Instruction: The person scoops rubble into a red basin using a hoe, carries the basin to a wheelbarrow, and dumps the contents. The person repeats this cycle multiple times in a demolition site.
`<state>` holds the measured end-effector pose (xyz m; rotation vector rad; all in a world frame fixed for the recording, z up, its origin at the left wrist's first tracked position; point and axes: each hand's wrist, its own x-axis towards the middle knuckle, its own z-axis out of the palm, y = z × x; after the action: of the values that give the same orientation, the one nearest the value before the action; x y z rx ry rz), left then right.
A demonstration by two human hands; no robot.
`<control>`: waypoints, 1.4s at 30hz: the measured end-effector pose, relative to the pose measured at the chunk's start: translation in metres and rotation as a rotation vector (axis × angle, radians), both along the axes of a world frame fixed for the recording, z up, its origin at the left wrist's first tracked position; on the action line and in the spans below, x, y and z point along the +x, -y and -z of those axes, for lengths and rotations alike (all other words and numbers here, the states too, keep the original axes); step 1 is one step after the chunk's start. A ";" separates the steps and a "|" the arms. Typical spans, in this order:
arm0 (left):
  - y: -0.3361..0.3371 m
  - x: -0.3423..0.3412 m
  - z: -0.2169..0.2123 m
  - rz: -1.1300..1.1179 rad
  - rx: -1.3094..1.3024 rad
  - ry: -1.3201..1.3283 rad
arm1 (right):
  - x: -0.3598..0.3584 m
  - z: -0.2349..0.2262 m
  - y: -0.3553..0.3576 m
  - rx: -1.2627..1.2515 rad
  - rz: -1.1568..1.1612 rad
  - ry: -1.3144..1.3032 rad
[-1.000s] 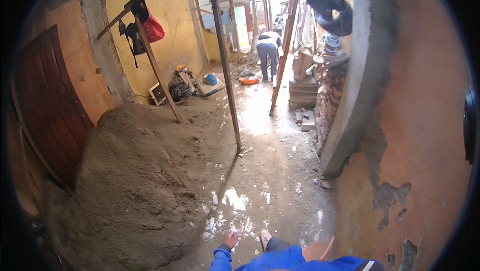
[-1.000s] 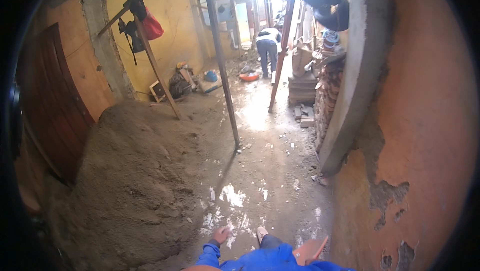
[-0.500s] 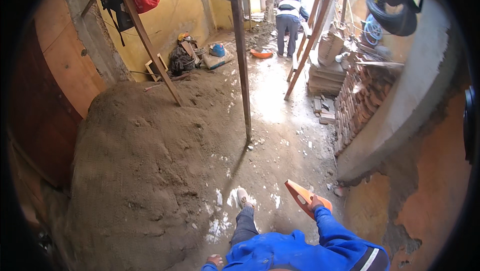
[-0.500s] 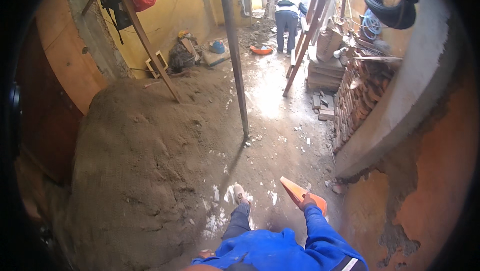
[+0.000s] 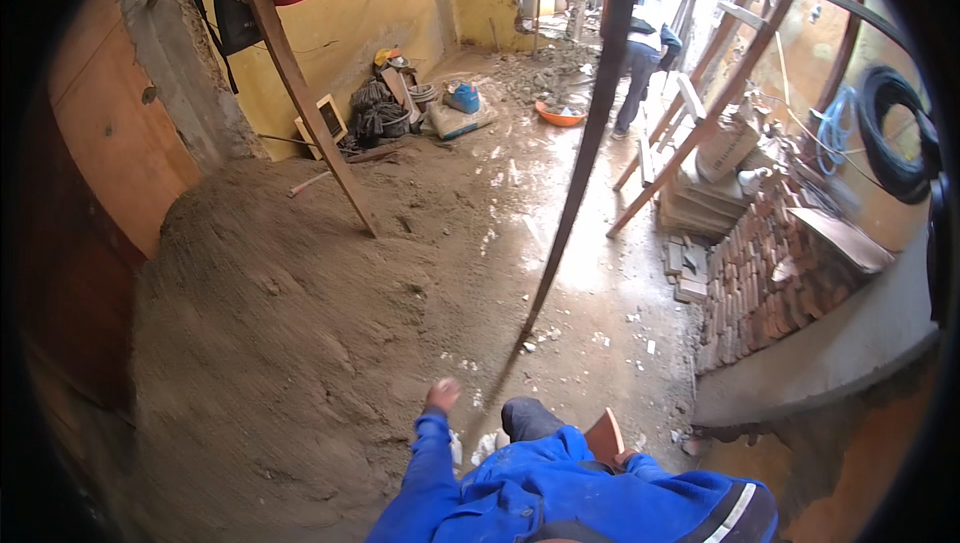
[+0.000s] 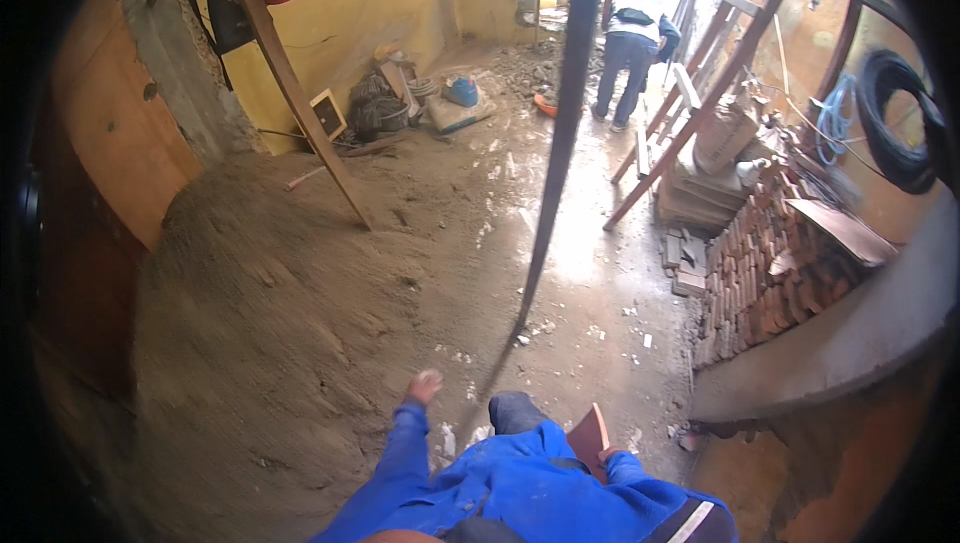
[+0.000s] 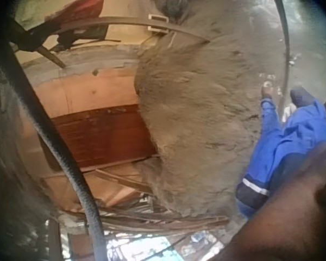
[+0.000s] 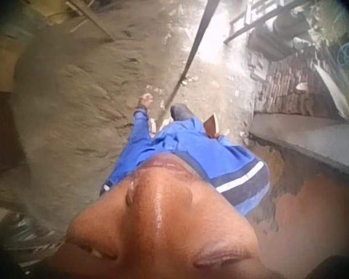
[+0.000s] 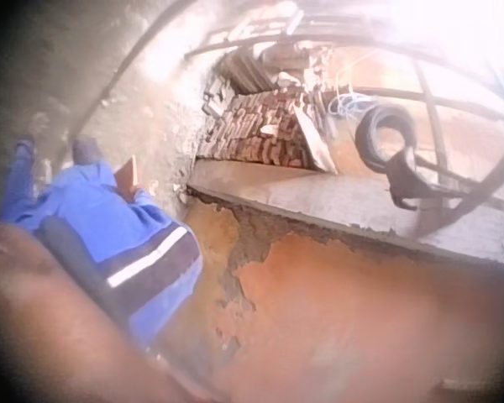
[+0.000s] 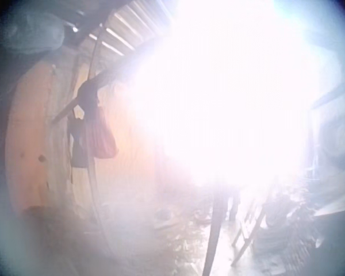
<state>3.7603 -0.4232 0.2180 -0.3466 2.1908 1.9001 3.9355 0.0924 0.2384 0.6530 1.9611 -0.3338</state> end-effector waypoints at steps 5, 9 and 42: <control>-0.106 -0.223 -0.143 0.339 0.236 -0.041 | -0.107 0.053 0.005 -0.073 -0.309 0.069; -0.031 -0.343 -0.099 0.388 -0.163 -0.144 | -0.246 0.062 0.069 -0.037 -0.071 0.066; -0.077 -1.511 -0.119 0.378 -0.167 -0.137 | -1.199 -0.023 0.072 0.288 0.842 -0.246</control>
<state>2.2492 -0.3463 0.3374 0.1693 2.3064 1.5842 2.7363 0.0199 0.2613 1.6931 1.8846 -0.6675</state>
